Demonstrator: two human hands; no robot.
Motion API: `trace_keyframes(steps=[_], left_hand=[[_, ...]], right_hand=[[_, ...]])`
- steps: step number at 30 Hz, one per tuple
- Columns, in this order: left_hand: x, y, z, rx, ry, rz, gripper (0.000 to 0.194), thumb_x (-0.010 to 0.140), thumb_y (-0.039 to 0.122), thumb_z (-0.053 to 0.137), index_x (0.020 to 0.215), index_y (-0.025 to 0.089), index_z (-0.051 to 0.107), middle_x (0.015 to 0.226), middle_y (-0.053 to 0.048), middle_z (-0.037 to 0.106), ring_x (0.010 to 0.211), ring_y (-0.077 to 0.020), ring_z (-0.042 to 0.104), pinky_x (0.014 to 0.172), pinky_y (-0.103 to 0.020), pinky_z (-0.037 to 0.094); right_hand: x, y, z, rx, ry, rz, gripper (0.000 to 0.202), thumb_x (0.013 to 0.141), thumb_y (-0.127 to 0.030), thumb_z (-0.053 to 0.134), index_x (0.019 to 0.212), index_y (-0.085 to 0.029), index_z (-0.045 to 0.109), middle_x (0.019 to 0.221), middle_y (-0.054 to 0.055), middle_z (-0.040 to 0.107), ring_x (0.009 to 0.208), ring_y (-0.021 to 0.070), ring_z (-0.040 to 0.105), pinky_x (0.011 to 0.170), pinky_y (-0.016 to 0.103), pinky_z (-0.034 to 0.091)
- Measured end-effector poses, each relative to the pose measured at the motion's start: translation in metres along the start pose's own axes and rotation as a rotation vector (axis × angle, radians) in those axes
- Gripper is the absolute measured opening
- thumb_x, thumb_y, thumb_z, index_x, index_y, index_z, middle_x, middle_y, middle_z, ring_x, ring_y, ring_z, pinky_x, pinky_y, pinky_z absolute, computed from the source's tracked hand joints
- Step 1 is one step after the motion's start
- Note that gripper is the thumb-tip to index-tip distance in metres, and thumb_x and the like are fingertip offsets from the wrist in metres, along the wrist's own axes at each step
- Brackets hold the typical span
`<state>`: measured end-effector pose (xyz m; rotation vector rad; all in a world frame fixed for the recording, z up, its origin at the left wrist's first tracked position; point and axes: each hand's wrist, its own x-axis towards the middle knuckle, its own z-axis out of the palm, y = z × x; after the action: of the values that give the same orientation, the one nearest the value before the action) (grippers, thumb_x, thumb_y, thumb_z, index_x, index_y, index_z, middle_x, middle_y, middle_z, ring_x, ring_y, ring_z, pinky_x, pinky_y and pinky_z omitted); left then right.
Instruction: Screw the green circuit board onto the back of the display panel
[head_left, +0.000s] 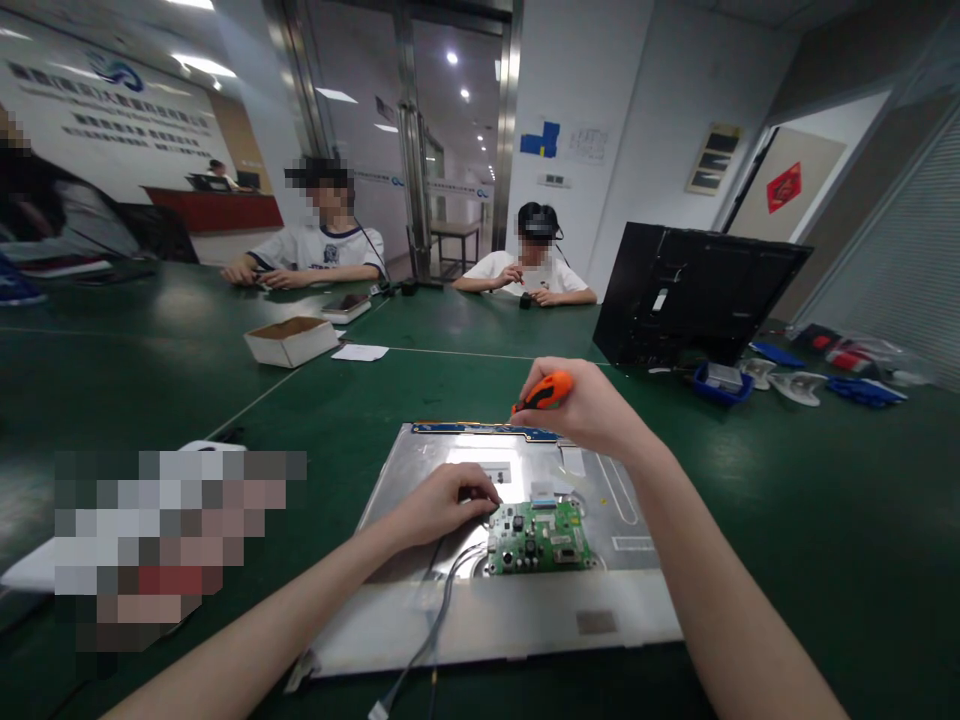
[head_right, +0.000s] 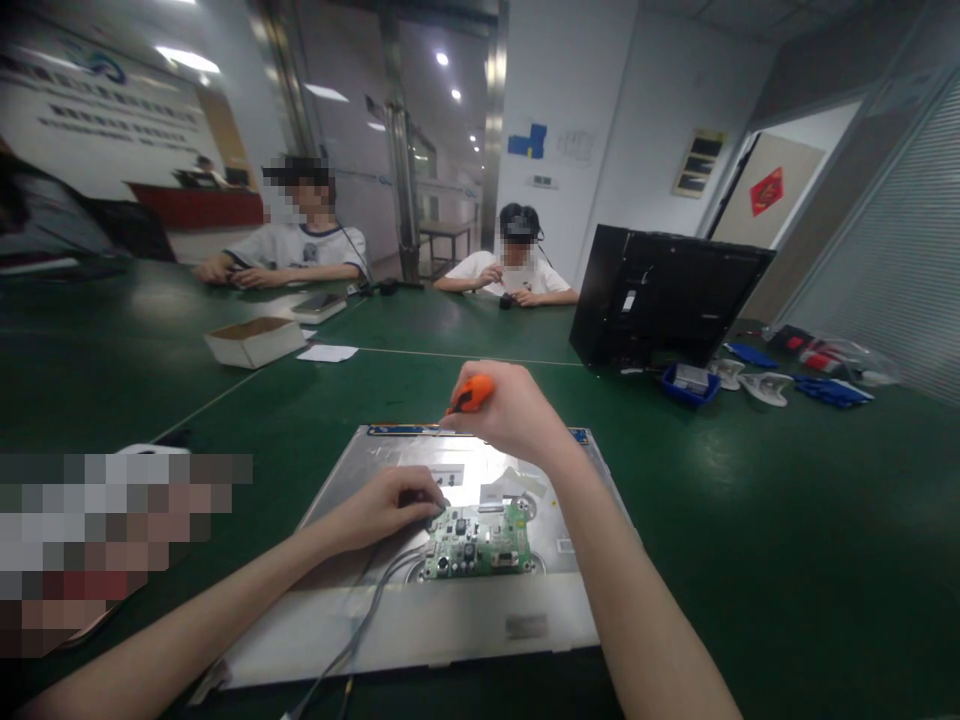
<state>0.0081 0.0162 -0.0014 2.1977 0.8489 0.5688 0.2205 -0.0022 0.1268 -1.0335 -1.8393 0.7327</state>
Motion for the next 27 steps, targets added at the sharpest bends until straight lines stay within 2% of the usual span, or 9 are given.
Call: trace_keyframes(steps=[2, 4, 6, 9, 11, 14, 18, 27], left_hand=[[0.0, 0.0, -0.001, -0.009, -0.009, 0.005, 0.011, 0.083, 0.018, 0.062, 0.084, 0.018, 0.073, 0.081, -0.003, 0.07, 0.078, -0.0177, 0.062, 0.072, -0.027, 0.047], [0.0, 0.002, -0.002, -0.014, -0.017, 0.007, 0.012, 0.083, 0.018, 0.062, 0.085, 0.018, 0.073, 0.082, -0.003, 0.07, 0.078, -0.0178, 0.063, 0.073, -0.027, 0.047], [0.0, 0.003, -0.002, -0.013, -0.019, 0.002, 0.011, 0.083, 0.017, 0.062, 0.085, 0.018, 0.073, 0.082, -0.003, 0.07, 0.079, -0.018, 0.063, 0.073, -0.028, 0.047], [0.0, 0.003, -0.002, -0.024, -0.023, -0.014, 0.01, 0.083, 0.017, 0.063, 0.085, 0.017, 0.072, 0.082, -0.003, 0.07, 0.078, -0.018, 0.062, 0.073, -0.028, 0.047], [0.0, 0.002, -0.001, -0.034, -0.026, -0.022, 0.008, 0.083, 0.018, 0.063, 0.083, 0.017, 0.071, 0.081, -0.002, 0.07, 0.078, -0.0178, 0.062, 0.073, -0.027, 0.047], [0.0, 0.0, 0.0, -0.046, -0.021, -0.031, 0.008, 0.084, 0.019, 0.063, 0.083, 0.017, 0.07, 0.082, -0.002, 0.07, 0.078, -0.0178, 0.062, 0.073, -0.028, 0.047], [0.0, 0.002, -0.001, -0.037, -0.023, -0.03, 0.008, 0.085, 0.02, 0.062, 0.083, 0.017, 0.07, 0.083, -0.002, 0.07, 0.079, -0.018, 0.063, 0.075, -0.028, 0.048], [-0.001, 0.007, -0.002, -0.009, -0.002, -0.02, 0.009, 0.085, 0.02, 0.061, 0.085, 0.017, 0.07, 0.082, -0.002, 0.068, 0.077, -0.0173, 0.061, 0.072, -0.028, 0.047]], right_hand=[[0.002, -0.01, -0.003, -0.147, -0.13, -0.046, 0.015, 0.064, -0.014, 0.079, 0.063, -0.018, 0.065, 0.062, -0.004, 0.062, 0.058, 0.0113, 0.053, 0.056, 0.025, 0.037], [0.001, -0.016, -0.003, -0.233, -0.155, -0.079, 0.015, 0.064, -0.016, 0.079, 0.07, -0.019, 0.065, 0.066, -0.004, 0.063, 0.061, 0.0124, 0.054, 0.057, 0.025, 0.039], [-0.002, -0.018, -0.003, -0.283, -0.144, -0.098, 0.025, 0.064, -0.019, 0.081, 0.081, -0.021, 0.064, 0.071, -0.005, 0.061, 0.062, 0.0117, 0.052, 0.056, 0.024, 0.038], [-0.007, -0.018, -0.002, -0.323, -0.203, -0.084, 0.038, 0.066, -0.02, 0.079, 0.095, -0.023, 0.056, 0.072, -0.007, 0.056, 0.06, 0.0099, 0.048, 0.054, 0.022, 0.034], [-0.008, -0.017, 0.0, -0.359, -0.25, -0.068, 0.039, 0.07, -0.018, 0.075, 0.099, -0.022, 0.05, 0.07, -0.008, 0.053, 0.059, 0.0095, 0.047, 0.054, 0.021, 0.033], [-0.006, -0.014, 0.003, -0.409, -0.279, -0.094, 0.031, 0.075, -0.016, 0.067, 0.099, -0.022, 0.047, 0.07, -0.007, 0.053, 0.06, 0.0098, 0.047, 0.055, 0.022, 0.033], [-0.003, -0.011, 0.008, -0.454, -0.311, -0.136, 0.022, 0.076, -0.015, 0.063, 0.093, -0.021, 0.049, 0.074, -0.004, 0.056, 0.065, 0.0112, 0.05, 0.06, 0.023, 0.035], [-0.003, -0.009, 0.01, -0.512, -0.388, -0.133, 0.02, 0.076, -0.015, 0.062, 0.092, -0.021, 0.051, 0.076, -0.003, 0.057, 0.066, 0.0112, 0.049, 0.06, 0.023, 0.034]])
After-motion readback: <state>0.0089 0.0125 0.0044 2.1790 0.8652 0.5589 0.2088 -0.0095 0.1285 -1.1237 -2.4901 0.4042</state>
